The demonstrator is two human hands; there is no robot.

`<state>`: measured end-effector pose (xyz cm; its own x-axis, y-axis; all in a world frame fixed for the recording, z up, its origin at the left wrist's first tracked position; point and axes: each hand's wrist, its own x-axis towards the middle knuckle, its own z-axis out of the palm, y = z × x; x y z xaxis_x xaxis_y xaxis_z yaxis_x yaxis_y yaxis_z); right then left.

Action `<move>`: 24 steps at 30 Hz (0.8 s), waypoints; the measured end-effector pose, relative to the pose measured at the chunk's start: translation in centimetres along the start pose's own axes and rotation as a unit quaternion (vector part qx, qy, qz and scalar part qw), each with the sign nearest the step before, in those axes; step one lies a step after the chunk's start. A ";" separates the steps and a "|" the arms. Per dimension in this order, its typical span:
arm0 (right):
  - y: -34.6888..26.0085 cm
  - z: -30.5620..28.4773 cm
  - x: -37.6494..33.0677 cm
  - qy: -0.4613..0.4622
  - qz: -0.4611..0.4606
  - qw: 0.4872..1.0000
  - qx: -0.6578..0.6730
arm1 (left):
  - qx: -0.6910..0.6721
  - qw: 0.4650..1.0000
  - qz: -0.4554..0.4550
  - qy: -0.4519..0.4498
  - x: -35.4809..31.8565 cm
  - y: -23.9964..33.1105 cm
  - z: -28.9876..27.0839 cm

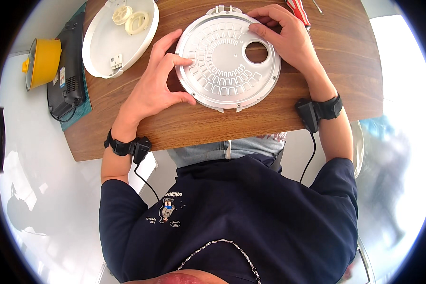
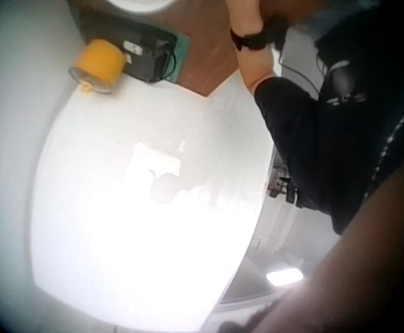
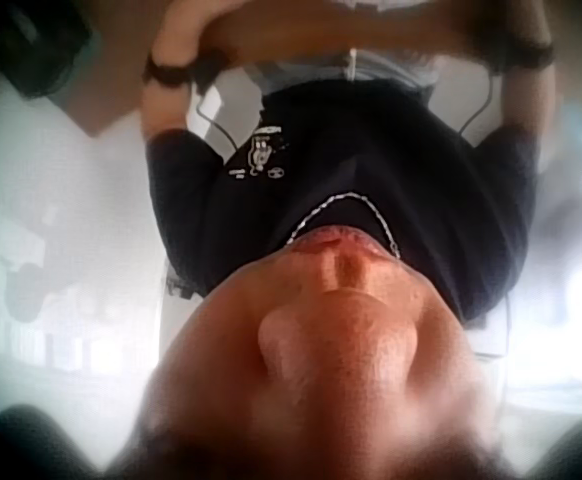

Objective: The person assembles a white plastic appliance lid by inserting a small circular component into a central hole, then aligning and securing a ring around the lid using a screwdriver. The person tightens multiple screws around the perimeter to fasten the ring.

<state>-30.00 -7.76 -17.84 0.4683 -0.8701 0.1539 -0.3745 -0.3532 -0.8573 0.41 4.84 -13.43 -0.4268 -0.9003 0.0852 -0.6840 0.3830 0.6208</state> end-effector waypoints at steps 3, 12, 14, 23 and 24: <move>0.0 0.0 0.1 -0.002 0.001 1.000 -0.004 | -0.013 1.000 0.006 0.001 0.1 0.0 0.0; 0.6 -0.1 -0.1 -0.013 -0.067 0.997 -0.028 | -0.031 0.999 -0.028 -0.018 0.0 0.1 -0.3; 0.5 -0.2 -0.1 -0.021 -0.066 0.997 -0.030 | 0.009 1.000 -0.010 -0.007 0.0 0.3 -0.2; -0.8 -0.3 -0.2 -0.049 -0.082 0.995 -0.029 | 0.012 1.000 0.008 -0.010 0.0 0.1 0.0; -0.8 -0.3 -0.2 -0.046 -0.085 0.995 -0.032 | 0.013 1.000 0.011 -0.009 0.0 0.0 0.1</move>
<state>-30.05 -7.39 -17.04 0.5996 -0.7616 0.2460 -0.3325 -0.5167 -0.7890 0.35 4.90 -13.49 -0.4522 -0.8878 0.0852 -0.6892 0.4084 0.5985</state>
